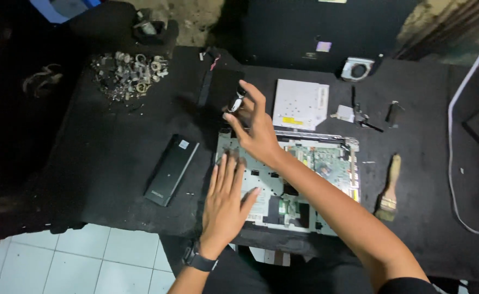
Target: The person cleans the internal components of a disassembled electronic device using a brush and a small air blower. They brush dust from the circuit board and casing, then use the blower to remove debris from various areas.
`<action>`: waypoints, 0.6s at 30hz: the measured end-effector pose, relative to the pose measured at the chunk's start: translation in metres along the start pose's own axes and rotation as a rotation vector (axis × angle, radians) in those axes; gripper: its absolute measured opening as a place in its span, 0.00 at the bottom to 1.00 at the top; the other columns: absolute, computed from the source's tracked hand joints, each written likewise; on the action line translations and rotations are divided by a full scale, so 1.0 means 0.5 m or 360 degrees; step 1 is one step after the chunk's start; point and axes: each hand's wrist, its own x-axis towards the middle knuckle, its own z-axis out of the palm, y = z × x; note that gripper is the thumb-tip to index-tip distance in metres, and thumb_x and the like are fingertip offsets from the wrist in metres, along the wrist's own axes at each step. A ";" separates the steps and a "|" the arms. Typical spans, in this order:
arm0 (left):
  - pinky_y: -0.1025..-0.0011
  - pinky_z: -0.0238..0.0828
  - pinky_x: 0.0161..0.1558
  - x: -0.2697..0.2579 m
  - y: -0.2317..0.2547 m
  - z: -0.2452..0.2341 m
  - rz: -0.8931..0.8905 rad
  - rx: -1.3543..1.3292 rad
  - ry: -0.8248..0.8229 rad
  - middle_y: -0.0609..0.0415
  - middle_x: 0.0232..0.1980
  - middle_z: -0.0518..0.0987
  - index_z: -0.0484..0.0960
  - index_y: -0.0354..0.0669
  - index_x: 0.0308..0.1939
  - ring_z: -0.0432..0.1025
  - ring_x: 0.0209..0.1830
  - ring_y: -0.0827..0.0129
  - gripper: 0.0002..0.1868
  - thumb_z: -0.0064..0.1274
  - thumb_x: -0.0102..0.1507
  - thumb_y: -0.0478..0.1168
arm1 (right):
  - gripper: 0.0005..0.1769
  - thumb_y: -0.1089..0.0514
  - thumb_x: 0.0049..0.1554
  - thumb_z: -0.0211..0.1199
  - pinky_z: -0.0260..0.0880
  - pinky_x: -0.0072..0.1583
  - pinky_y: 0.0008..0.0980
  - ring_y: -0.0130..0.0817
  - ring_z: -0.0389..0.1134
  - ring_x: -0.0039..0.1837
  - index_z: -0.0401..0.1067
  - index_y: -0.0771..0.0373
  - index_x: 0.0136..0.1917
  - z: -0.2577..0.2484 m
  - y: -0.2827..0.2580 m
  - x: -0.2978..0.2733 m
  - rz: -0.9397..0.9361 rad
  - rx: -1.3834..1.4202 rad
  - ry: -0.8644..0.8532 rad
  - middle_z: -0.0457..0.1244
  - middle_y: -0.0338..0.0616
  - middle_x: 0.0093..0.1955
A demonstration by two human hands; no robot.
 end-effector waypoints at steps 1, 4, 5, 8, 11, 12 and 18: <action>0.51 0.42 0.80 0.000 -0.001 -0.001 -0.0016 0.0001 0.0001 0.36 0.81 0.57 0.61 0.34 0.76 0.47 0.83 0.47 0.36 0.39 0.73 0.58 | 0.35 0.55 0.71 0.56 0.70 0.45 0.29 0.35 0.73 0.42 0.38 0.52 0.80 0.006 0.011 0.000 0.0001 0.0009 -0.0013 0.64 0.50 0.48; 0.52 0.39 0.81 0.001 -0.003 0.003 -0.0051 -0.0062 -0.0007 0.39 0.82 0.54 0.58 0.35 0.78 0.45 0.84 0.50 0.37 0.38 0.73 0.58 | 0.36 0.54 0.71 0.57 0.78 0.48 0.34 0.36 0.71 0.43 0.37 0.52 0.80 0.016 0.044 -0.006 -0.0034 -0.0036 0.0014 0.56 0.61 0.75; 0.53 0.39 0.81 0.002 -0.004 0.004 -0.0059 -0.0039 -0.0016 0.39 0.82 0.54 0.57 0.35 0.78 0.45 0.84 0.51 0.38 0.39 0.73 0.59 | 0.37 0.54 0.70 0.58 0.70 0.44 0.32 0.35 0.68 0.39 0.37 0.52 0.80 0.017 0.052 -0.011 0.0013 -0.0090 -0.0003 0.59 0.55 0.61; 0.53 0.39 0.81 0.001 -0.001 0.003 -0.0095 -0.0041 -0.0030 0.40 0.83 0.54 0.57 0.37 0.79 0.45 0.84 0.51 0.38 0.39 0.73 0.59 | 0.37 0.53 0.70 0.58 0.65 0.42 0.32 0.35 0.66 0.36 0.37 0.52 0.80 0.018 0.060 -0.018 0.0062 -0.0125 -0.0041 0.62 0.52 0.52; 0.54 0.39 0.81 0.006 -0.006 0.002 -0.0079 -0.0037 -0.0027 0.40 0.83 0.54 0.57 0.37 0.79 0.45 0.84 0.52 0.37 0.38 0.73 0.59 | 0.36 0.54 0.70 0.58 0.71 0.44 0.33 0.38 0.69 0.39 0.37 0.52 0.79 0.017 0.053 -0.008 0.0054 -0.0084 -0.0042 0.60 0.58 0.63; 0.54 0.39 0.81 0.005 -0.005 0.003 -0.0071 -0.0014 -0.0029 0.39 0.83 0.54 0.58 0.36 0.78 0.45 0.84 0.51 0.37 0.38 0.73 0.59 | 0.36 0.55 0.69 0.58 0.73 0.44 0.33 0.39 0.71 0.41 0.37 0.52 0.79 0.016 0.049 -0.008 0.0062 -0.0045 -0.0051 0.59 0.62 0.69; 0.54 0.40 0.81 0.008 -0.002 0.001 -0.0089 -0.0015 -0.0029 0.40 0.82 0.56 0.60 0.36 0.77 0.47 0.84 0.52 0.37 0.38 0.73 0.59 | 0.39 0.57 0.69 0.60 0.70 0.43 0.31 0.36 0.71 0.40 0.36 0.54 0.80 0.017 0.057 -0.014 0.0037 -0.0138 -0.0101 0.58 0.56 0.62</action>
